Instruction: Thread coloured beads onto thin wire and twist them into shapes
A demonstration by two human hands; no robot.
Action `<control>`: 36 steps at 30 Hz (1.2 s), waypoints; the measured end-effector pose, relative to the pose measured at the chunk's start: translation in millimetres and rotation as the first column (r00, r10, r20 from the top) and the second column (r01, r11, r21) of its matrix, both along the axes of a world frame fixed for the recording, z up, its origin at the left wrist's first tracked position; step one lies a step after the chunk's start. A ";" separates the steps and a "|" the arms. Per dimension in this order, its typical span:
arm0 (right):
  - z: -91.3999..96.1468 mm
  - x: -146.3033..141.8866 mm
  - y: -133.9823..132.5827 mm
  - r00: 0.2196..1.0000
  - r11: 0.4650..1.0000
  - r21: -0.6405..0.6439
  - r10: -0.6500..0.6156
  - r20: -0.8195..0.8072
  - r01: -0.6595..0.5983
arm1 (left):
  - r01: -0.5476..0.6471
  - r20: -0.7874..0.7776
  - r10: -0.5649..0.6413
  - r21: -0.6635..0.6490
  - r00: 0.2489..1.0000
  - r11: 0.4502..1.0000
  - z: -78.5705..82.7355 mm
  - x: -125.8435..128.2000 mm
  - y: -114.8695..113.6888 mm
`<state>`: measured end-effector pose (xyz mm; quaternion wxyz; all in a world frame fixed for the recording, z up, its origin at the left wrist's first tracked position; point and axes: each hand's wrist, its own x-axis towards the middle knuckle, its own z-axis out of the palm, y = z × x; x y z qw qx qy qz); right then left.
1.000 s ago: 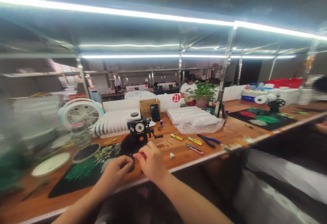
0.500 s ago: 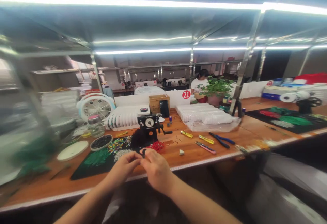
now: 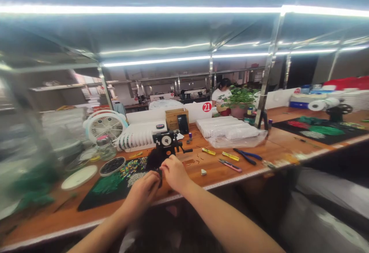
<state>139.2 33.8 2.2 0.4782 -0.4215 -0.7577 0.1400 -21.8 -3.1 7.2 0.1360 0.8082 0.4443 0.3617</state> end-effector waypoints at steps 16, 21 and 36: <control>-4.9 -4.2 -38.3 0.976 0.951 0.232 0.183 0.115 -0.205 | -0.007 0.205 0.043 -0.172 0.978 0.985 12.0 -3.4 -12.0; 13.2 -12.8 0.5 0.978 0.984 -0.014 0.179 0.104 -0.179 | -0.039 -0.277 0.106 0.238 0.955 0.970 -1.2 -12.2 -7.2; -24.8 -17.3 -53.2 1.000 1.000 -0.006 0.013 0.028 -0.013 | 0.044 0.525 0.279 -0.521 0.804 0.852 -1.5 -0.3 -7.4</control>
